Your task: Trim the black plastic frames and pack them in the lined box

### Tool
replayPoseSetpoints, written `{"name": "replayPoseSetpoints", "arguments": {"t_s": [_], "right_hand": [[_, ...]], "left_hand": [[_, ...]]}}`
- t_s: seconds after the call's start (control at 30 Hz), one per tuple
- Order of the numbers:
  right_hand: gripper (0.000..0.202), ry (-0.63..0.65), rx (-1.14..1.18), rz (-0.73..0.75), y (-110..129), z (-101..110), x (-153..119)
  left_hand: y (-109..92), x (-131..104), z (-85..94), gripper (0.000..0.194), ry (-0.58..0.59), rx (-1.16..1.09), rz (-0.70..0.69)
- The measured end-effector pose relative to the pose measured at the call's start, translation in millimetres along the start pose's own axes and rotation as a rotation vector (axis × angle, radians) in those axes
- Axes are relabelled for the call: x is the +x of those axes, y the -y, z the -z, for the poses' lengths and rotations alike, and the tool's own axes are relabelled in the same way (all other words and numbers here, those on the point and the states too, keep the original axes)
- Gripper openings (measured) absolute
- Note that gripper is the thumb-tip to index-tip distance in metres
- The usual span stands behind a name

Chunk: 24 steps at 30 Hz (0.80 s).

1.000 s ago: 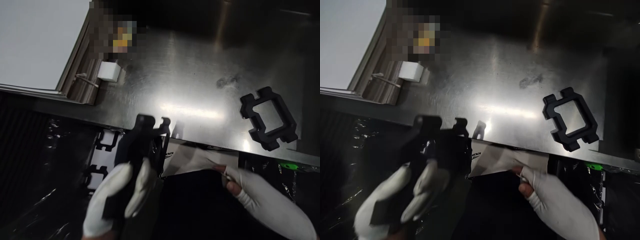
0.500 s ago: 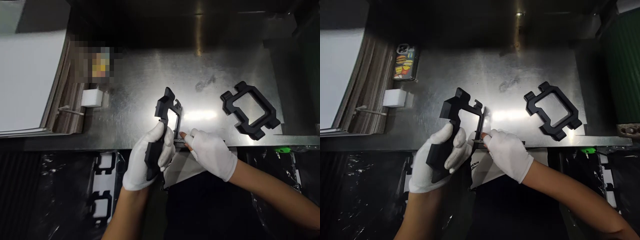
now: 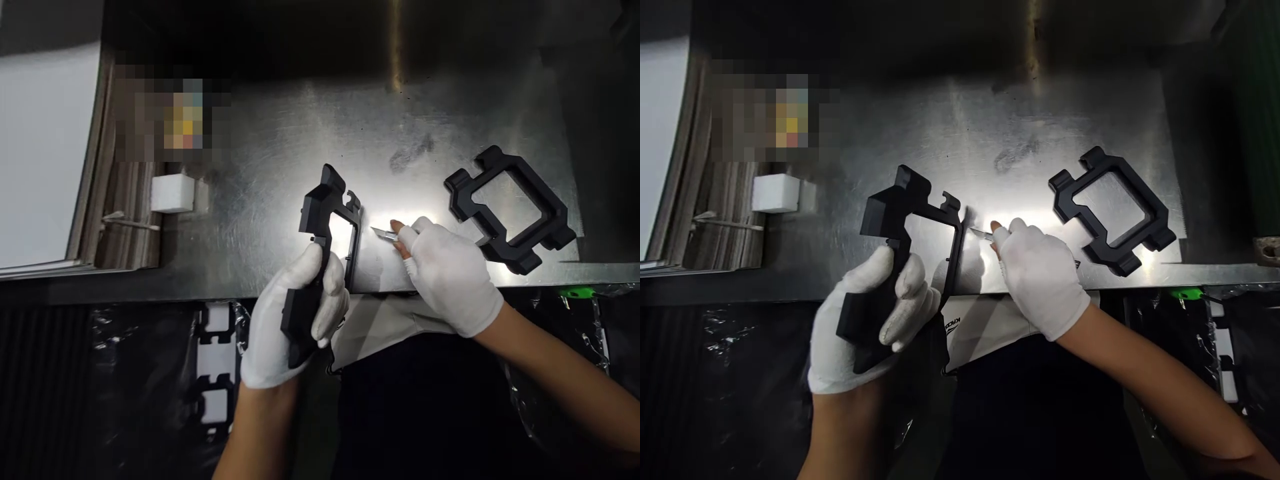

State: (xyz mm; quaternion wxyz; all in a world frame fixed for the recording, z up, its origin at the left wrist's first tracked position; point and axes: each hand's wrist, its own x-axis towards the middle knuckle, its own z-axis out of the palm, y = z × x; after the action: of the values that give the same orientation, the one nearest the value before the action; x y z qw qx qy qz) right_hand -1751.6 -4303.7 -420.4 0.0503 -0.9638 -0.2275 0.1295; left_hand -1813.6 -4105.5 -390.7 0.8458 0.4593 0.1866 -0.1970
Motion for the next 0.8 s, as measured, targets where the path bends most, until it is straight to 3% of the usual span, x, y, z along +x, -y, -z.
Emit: {"name": "replayPoseSetpoints", "arguments": {"t_s": [0.1, 0.2, 0.3, 0.4, 0.5, 0.57, 0.67, 0.73, 0.8], "right_hand": [[0.04, -0.069, 0.01, -0.028, -5.2, -4.8, 1.2], [0.038, -0.193, 0.137, -0.004, 1.8, -3.0, -2.3], [0.049, -0.267, 0.684, -0.018, 20.5, 1.0, -10.7], [0.06, -0.042, 1.464, 0.074, 41.2, -3.1, -16.2], [0.072, 0.299, 1.957, 0.168, 54.0, -14.1, -17.2], [0.079, 0.424, 2.019, 0.133, 56.4, -21.1, -17.7], [0.081, 0.344, 1.962, 0.092, 53.5, -27.6, -19.7], [0.08, 0.292, 1.995, 0.08, 50.3, -29.1, -22.0], [0.074, 0.277, 1.954, 0.037, 47.1, -28.7, -25.7]], "left_hand": [[-2.4, -0.8, 5.6, 0.049, 0.036, -0.066, -0.071], [-3.3, -9.7, 14.3, 0.052, 0.152, -0.26, -0.207], [7.7, -21.6, 25.1, 0.053, 0.284, -0.491, -0.339], [30.8, -27.4, 36.2, 0.06, 0.226, -0.504, -0.404], [51.4, -28.0, 43.9, 0.066, 0.131, -0.438, -0.46], [58.0, -29.0, 46.1, 0.066, 0.067, -0.422, -0.506], [58.6, -31.2, 45.9, 0.062, 0.003, -0.429, -0.534], [56.0, -31.1, 43.3, 0.058, 0.113, -0.492, -0.527], [52.0, -30.4, 38.5, 0.054, 0.303, -0.572, -0.502]]}}
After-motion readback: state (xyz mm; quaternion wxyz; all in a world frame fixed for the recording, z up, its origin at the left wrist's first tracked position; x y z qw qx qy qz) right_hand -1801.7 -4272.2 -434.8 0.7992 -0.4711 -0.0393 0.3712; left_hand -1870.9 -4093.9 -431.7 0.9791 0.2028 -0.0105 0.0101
